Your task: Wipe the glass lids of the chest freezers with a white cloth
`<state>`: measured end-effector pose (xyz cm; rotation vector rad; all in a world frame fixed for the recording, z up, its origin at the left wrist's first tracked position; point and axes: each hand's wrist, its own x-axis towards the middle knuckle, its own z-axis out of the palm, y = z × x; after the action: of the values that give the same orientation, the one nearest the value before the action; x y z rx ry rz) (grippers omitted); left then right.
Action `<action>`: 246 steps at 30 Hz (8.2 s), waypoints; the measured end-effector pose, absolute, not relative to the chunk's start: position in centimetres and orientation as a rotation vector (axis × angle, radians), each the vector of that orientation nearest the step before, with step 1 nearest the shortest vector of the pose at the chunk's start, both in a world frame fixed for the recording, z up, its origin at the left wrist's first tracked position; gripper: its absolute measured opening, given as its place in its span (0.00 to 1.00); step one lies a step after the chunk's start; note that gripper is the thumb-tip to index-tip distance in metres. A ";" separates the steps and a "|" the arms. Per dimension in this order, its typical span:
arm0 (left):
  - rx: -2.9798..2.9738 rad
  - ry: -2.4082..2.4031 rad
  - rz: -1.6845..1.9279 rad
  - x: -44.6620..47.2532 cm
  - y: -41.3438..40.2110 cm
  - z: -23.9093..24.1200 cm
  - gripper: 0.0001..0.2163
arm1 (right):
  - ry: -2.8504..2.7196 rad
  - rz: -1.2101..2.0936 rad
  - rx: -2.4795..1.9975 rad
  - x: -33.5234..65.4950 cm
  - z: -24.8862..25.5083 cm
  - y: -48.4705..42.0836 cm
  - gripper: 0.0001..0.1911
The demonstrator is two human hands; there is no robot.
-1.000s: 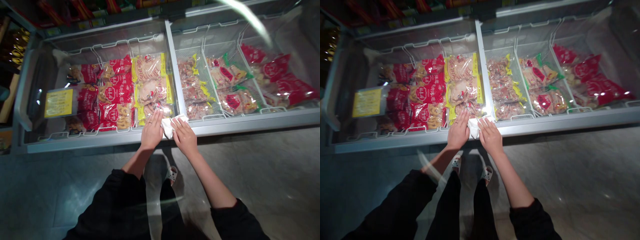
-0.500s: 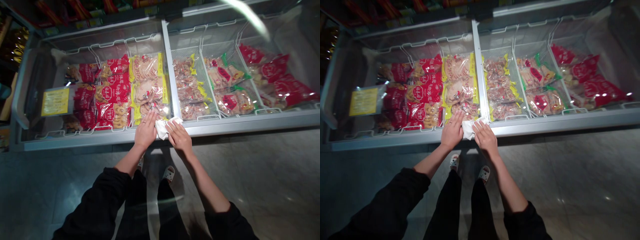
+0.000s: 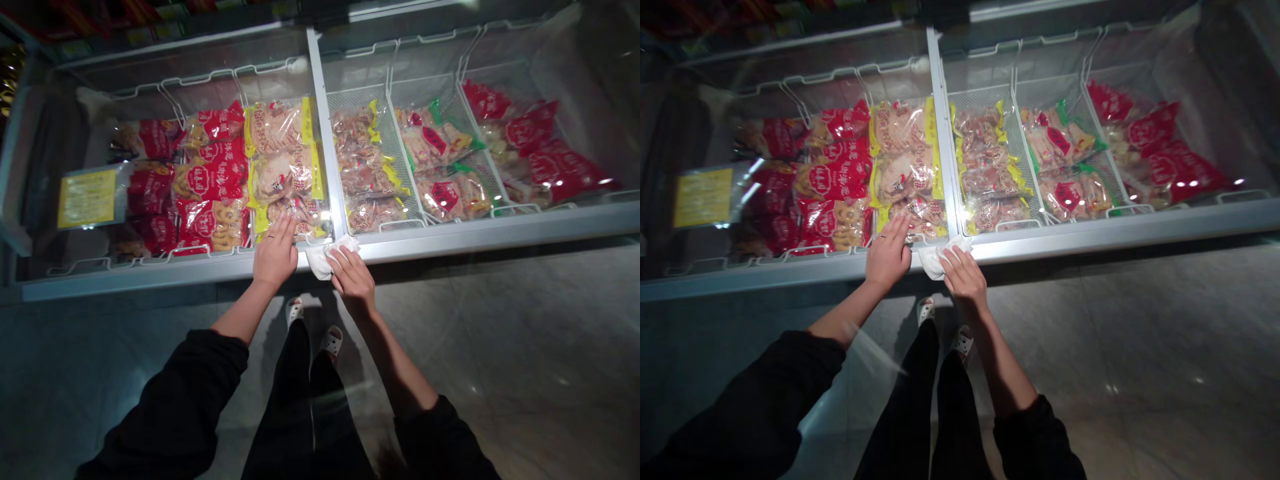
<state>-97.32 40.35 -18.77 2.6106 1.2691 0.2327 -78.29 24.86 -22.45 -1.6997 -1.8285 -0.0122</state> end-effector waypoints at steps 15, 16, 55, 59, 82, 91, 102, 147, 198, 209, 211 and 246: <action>2.556 1.310 0.243 -97.2 40.3 -18.8 0.34 | -1.451 -0.175 -1.944 -78.4 -22.0 25.1 0.25; 2.556 1.309 0.245 -97.3 40.3 -18.8 0.34 | -1.469 -0.172 -1.960 -78.8 -22.0 25.5 0.25; 2.516 1.026 0.253 -83.5 36.8 -18.2 0.37 | -1.715 0.003 -1.824 -71.2 -22.0 21.0 0.24; 2.582 1.015 0.180 -82.9 36.1 -18.2 0.31 | -1.728 -0.133 -1.888 -67.5 -21.7 20.7 0.25; 2.630 1.088 0.140 -83.4 36.2 -18.4 0.40 | -1.736 -0.030 -1.740 -64.0 -21.7 22.5 0.21; 2.530 1.175 0.155 -80.8 34.6 -17.8 0.37 | -1.831 -0.079 -1.709 -57.0 -22.2 20.4 0.18; 2.451 1.440 0.307 -70.9 31.6 -19.2 0.33 | -1.954 0.115 -1.737 -57.2 -23.0 20.6 0.24; 2.543 1.219 0.338 -71.5 30.9 -19.7 0.29 | -1.643 -0.083 -1.933 -51.0 -23.9 18.3 0.27; 2.604 1.113 0.300 -52.1 26.7 -19.5 0.28 | -1.584 -0.119 -1.943 -33.8 -24.1 14.3 0.29; 2.741 0.619 0.219 -52.7 26.8 -19.2 0.26 | -1.737 -0.145 -1.969 -25.9 -23.5 10.4 0.27; 2.739 0.460 0.186 -52.9 26.7 -19.3 0.25 | -1.637 -0.198 -2.011 -25.4 -23.9 10.5 0.28; 2.574 1.086 0.307 -35.5 30.0 -20.4 0.34 | -1.503 -0.042 -2.054 -16.9 -24.2 8.6 0.32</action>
<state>-35.49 30.05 -20.43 2.5738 1.0861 0.3074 -16.93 8.62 -24.15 -2.0541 -1.5028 -0.0417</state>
